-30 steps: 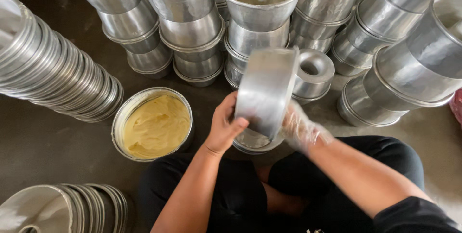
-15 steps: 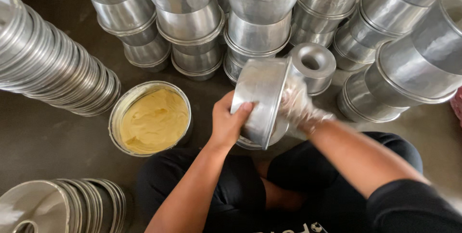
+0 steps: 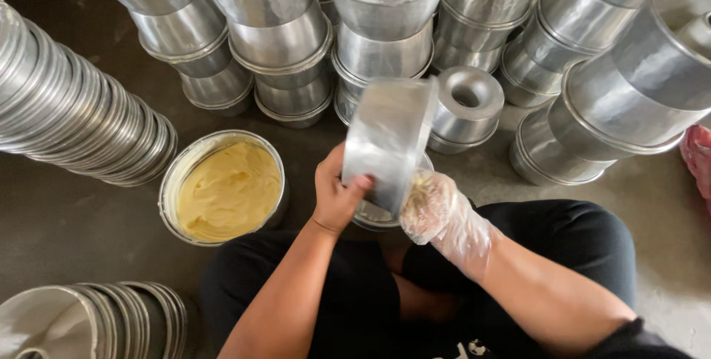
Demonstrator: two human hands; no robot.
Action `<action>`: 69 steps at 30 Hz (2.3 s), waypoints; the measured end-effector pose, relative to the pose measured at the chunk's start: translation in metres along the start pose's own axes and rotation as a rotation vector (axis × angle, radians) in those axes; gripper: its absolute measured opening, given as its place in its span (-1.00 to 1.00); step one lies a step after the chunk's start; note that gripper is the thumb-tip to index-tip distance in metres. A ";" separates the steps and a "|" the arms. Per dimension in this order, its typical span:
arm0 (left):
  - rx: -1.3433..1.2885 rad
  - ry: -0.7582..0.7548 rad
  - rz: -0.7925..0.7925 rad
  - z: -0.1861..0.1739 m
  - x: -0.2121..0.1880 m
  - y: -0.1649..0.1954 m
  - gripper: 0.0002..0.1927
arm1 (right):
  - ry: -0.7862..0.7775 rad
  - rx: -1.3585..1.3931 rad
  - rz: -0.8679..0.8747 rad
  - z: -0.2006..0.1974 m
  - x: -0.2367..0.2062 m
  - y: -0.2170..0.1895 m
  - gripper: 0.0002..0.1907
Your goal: The person scoops a yellow paste from a container and rubs it onto the interior surfaces of metal baking molds. They handle each mold one at a time, coating the inside walls and central tube, then place the greased molds into a growing stack.
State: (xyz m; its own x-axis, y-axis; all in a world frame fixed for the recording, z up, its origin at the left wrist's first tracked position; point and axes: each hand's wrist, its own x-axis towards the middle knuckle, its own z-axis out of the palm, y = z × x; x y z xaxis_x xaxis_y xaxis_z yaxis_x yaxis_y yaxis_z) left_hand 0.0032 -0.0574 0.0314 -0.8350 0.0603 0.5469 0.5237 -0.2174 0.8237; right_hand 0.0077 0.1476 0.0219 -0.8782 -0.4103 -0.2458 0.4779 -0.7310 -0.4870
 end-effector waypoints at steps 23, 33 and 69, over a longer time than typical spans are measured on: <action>-1.047 0.204 -0.659 0.040 0.005 -0.047 -0.27 | -0.383 -1.143 -0.409 0.045 -0.049 -0.108 -0.75; -0.630 0.127 -0.678 0.042 0.003 -0.048 -0.39 | 0.090 -1.843 -0.685 0.066 -0.033 -0.095 -0.85; -0.669 0.247 -0.555 0.019 0.003 -0.022 -0.38 | -0.209 -2.188 -0.741 0.088 -0.047 -0.004 -0.73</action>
State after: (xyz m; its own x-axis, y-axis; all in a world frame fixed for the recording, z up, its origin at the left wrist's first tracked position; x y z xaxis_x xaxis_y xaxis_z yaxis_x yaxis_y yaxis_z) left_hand -0.0081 -0.0336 0.0177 -0.9912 0.1315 -0.0148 -0.1087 -0.7453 0.6579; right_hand 0.0486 0.1221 0.1088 -0.7473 -0.5800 0.3242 -0.6630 0.6834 -0.3058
